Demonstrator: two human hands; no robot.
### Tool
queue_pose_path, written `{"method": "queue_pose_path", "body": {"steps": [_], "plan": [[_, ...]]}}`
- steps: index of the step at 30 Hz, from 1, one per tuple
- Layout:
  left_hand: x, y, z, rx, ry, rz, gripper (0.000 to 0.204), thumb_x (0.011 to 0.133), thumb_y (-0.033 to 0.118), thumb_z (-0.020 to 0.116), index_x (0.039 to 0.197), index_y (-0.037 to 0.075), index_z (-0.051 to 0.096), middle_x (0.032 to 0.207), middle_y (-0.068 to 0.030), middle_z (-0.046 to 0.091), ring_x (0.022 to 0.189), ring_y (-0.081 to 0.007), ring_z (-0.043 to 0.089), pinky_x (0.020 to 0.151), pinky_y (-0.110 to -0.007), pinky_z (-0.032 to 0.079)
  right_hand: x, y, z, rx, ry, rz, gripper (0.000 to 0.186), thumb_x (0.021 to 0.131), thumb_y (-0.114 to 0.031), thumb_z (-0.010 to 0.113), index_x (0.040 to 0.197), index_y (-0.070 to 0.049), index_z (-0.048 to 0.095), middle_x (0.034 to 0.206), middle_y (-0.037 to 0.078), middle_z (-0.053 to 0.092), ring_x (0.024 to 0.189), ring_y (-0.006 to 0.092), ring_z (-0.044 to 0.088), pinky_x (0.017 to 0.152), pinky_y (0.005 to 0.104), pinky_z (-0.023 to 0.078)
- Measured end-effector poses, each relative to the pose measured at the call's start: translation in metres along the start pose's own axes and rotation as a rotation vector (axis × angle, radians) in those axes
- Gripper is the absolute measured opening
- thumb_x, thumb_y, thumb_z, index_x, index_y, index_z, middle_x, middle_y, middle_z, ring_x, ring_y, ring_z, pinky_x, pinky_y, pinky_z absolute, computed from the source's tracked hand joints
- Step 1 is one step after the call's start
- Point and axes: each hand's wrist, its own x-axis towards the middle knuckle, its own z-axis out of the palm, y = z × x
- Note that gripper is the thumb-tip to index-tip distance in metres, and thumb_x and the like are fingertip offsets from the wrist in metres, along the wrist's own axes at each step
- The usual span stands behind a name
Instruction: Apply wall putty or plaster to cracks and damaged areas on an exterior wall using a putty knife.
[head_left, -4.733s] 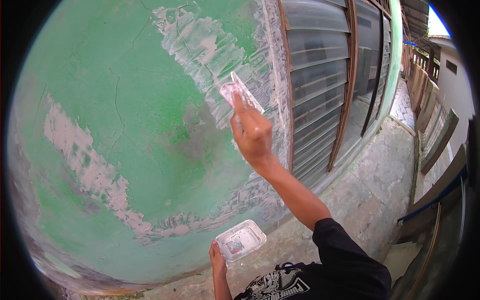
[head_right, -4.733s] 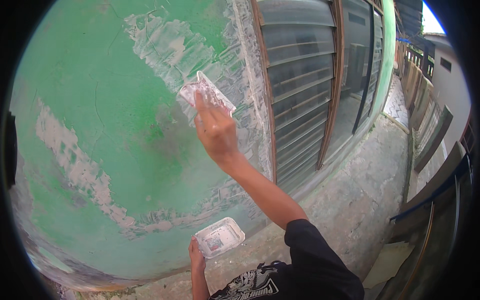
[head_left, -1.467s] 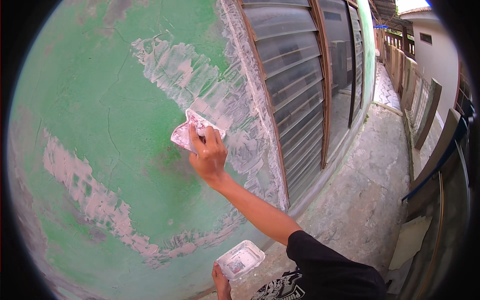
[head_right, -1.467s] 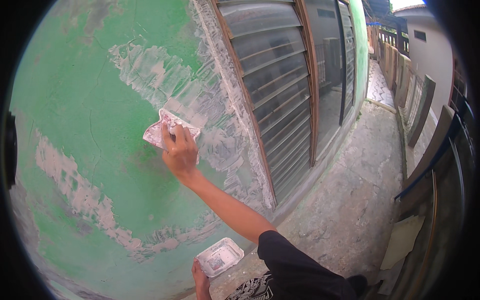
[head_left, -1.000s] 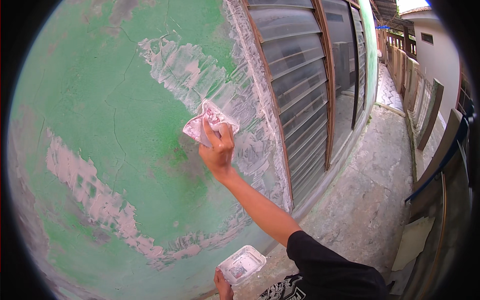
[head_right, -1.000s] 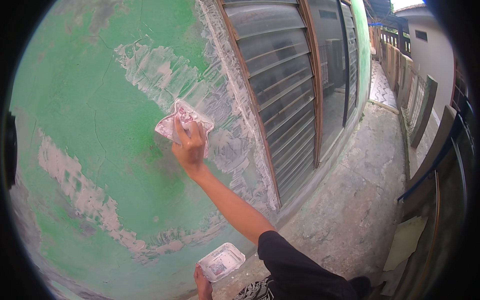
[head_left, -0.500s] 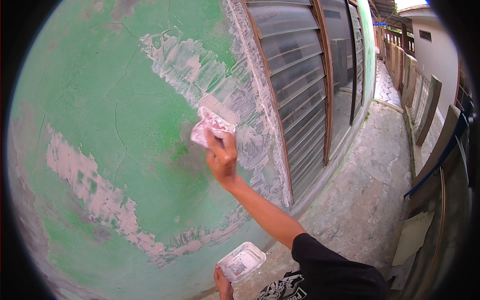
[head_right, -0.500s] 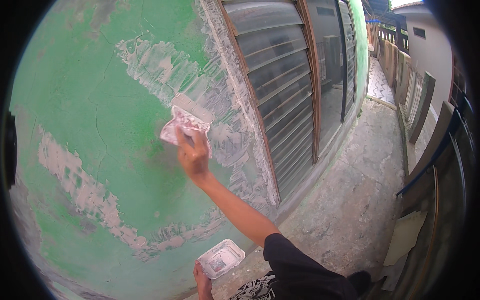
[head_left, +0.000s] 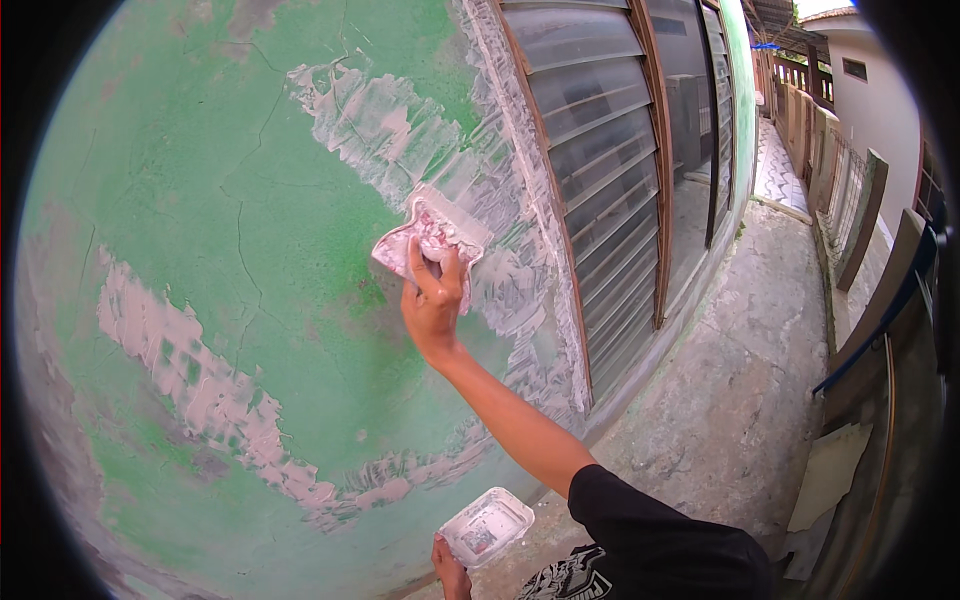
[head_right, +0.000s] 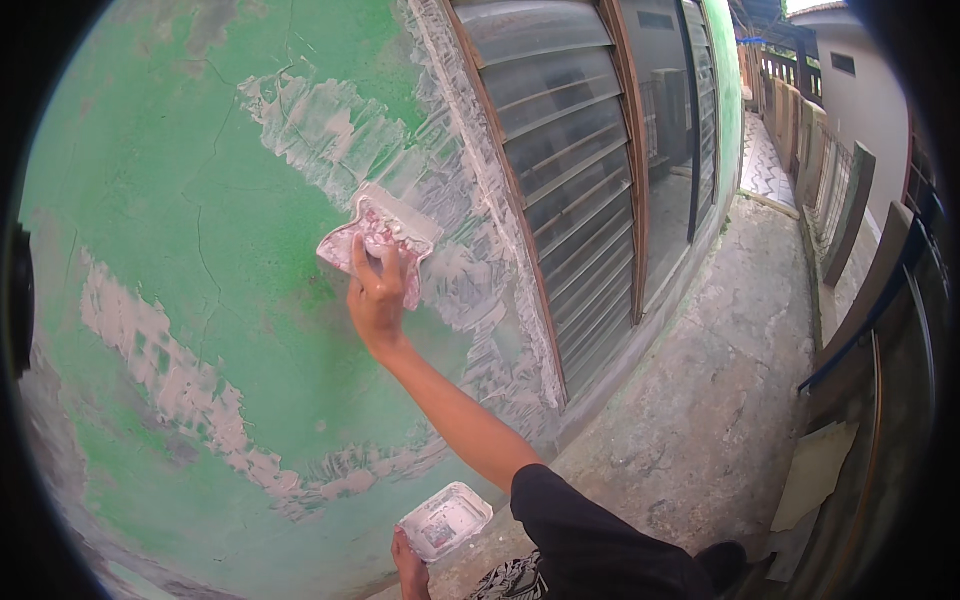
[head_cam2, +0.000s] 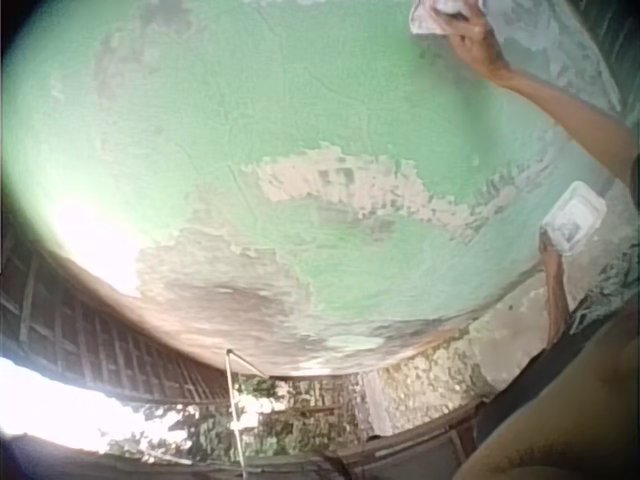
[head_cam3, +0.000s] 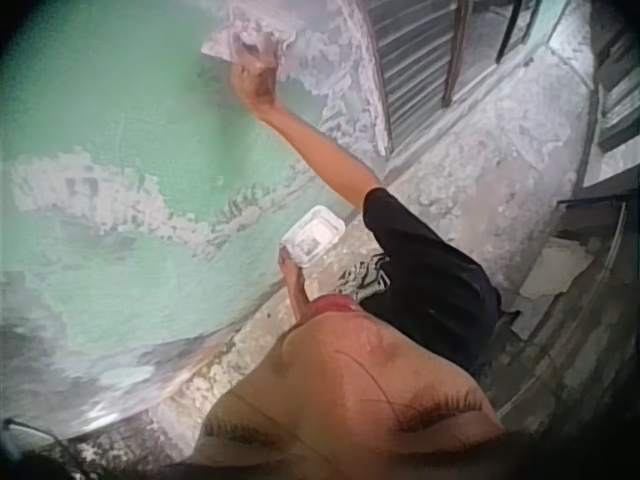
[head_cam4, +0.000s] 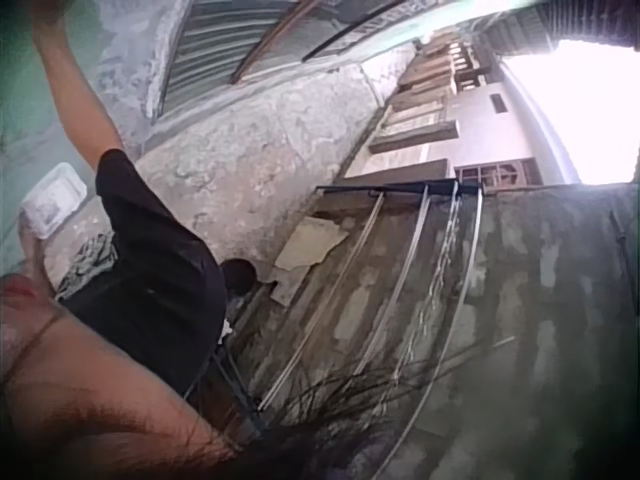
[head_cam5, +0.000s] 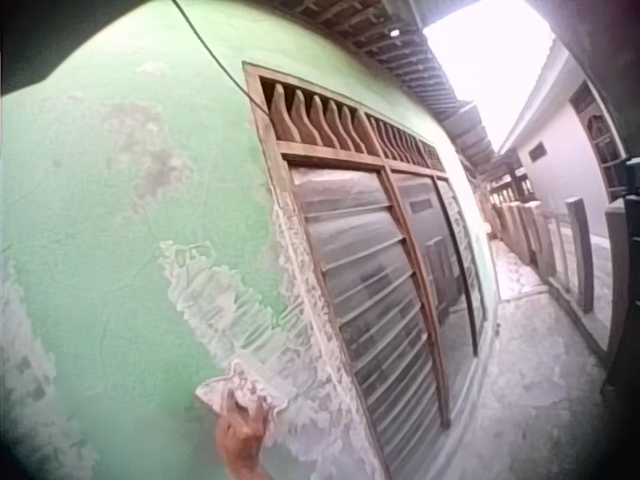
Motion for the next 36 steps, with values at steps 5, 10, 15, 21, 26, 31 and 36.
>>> {"method": "queue_pose_path", "body": {"steps": [5, 10, 15, 21, 26, 31, 36], "plan": [[-0.005, 0.015, 0.008, -0.023, -0.004, -0.028, 0.043, 0.104, 0.037, 0.039, 0.116, -0.001, 0.055, 0.107, -0.0104, 0.064, 0.092, -0.0210, 0.064, 0.078, -0.036, 0.057, -0.006, -0.007, -0.010, 0.047, -0.033, 0.004, 0.054, 0.067, 0.011, 0.060, 0.118, -0.005, 0.067, 0.091, 0.017, 0.050, 0.085, 0.0363, 0.052, 0.075, 0.0424, 0.044], [-0.014, 0.027, 0.017, -0.060, -0.018, -0.067, 0.043, 0.104, 0.036, 0.037, 0.119, -0.001, 0.052, 0.110, -0.0125, 0.062, 0.093, -0.0253, 0.065, 0.073, -0.045, 0.061, 0.018, 0.002, -0.009, 0.048, 0.011, -0.076, 0.054, 0.070, 0.013, 0.056, 0.121, -0.001, 0.063, 0.093, 0.018, 0.050, 0.087, 0.0361, 0.052, 0.080, 0.0443, 0.044], [-0.012, 0.012, 0.007, -0.077, -0.015, -0.055, 0.043, 0.104, 0.036, 0.037, 0.120, -0.002, 0.051, 0.111, -0.0132, 0.062, 0.094, -0.0264, 0.065, 0.074, -0.046, 0.061, 0.021, -0.001, 0.011, 0.031, 0.017, 0.009, 0.059, 0.066, 0.014, 0.057, 0.121, -0.005, 0.065, 0.092, 0.016, 0.048, 0.086, 0.0333, 0.050, 0.078, 0.0422, 0.042], [-0.013, 0.019, 0.012, -0.051, -0.016, -0.051, 0.042, 0.104, 0.035, 0.038, 0.116, -0.002, 0.054, 0.106, -0.0113, 0.063, 0.091, -0.0226, 0.065, 0.075, -0.039, 0.060, 0.002, -0.029, -0.002, 0.129, -0.088, 0.107, 0.059, 0.065, 0.016, 0.058, 0.121, -0.004, 0.065, 0.090, 0.015, 0.047, 0.083, 0.0311, 0.051, 0.074, 0.0384, 0.042], [-0.014, 0.023, 0.018, -0.035, -0.010, -0.041, 0.042, 0.104, 0.035, 0.038, 0.114, -0.001, 0.055, 0.104, -0.0098, 0.064, 0.087, -0.0197, 0.064, 0.076, -0.034, 0.057, 0.012, -0.017, -0.025, 0.202, 0.016, 0.016, 0.056, 0.066, 0.017, 0.057, 0.118, -0.002, 0.066, 0.086, 0.014, 0.049, 0.078, 0.0300, 0.053, 0.067, 0.0371, 0.043], [-0.017, 0.021, 0.021, -0.052, -0.055, -0.065, 0.042, 0.103, 0.037, 0.039, 0.115, -0.001, 0.054, 0.104, -0.0114, 0.064, 0.088, -0.0228, 0.065, 0.073, -0.041, 0.060, 0.023, 0.016, -0.014, 0.039, 0.025, -0.007, 0.057, 0.066, 0.016, 0.055, 0.119, -0.003, 0.066, 0.085, 0.014, 0.046, 0.081, 0.0309, 0.049, 0.071, 0.0383, 0.041], [-0.015, 0.015, 0.013, -0.063, -0.041, -0.072, 0.042, 0.103, 0.036, 0.038, 0.117, -0.001, 0.053, 0.105, -0.0126, 0.063, 0.089, -0.0259, 0.066, 0.070, -0.045, 0.062, 0.001, 0.007, -0.008, 0.049, 0.002, 0.041, 0.060, 0.065, 0.015, 0.055, 0.120, -0.004, 0.065, 0.087, 0.013, 0.046, 0.080, 0.0302, 0.049, 0.071, 0.0368, 0.041]]}}
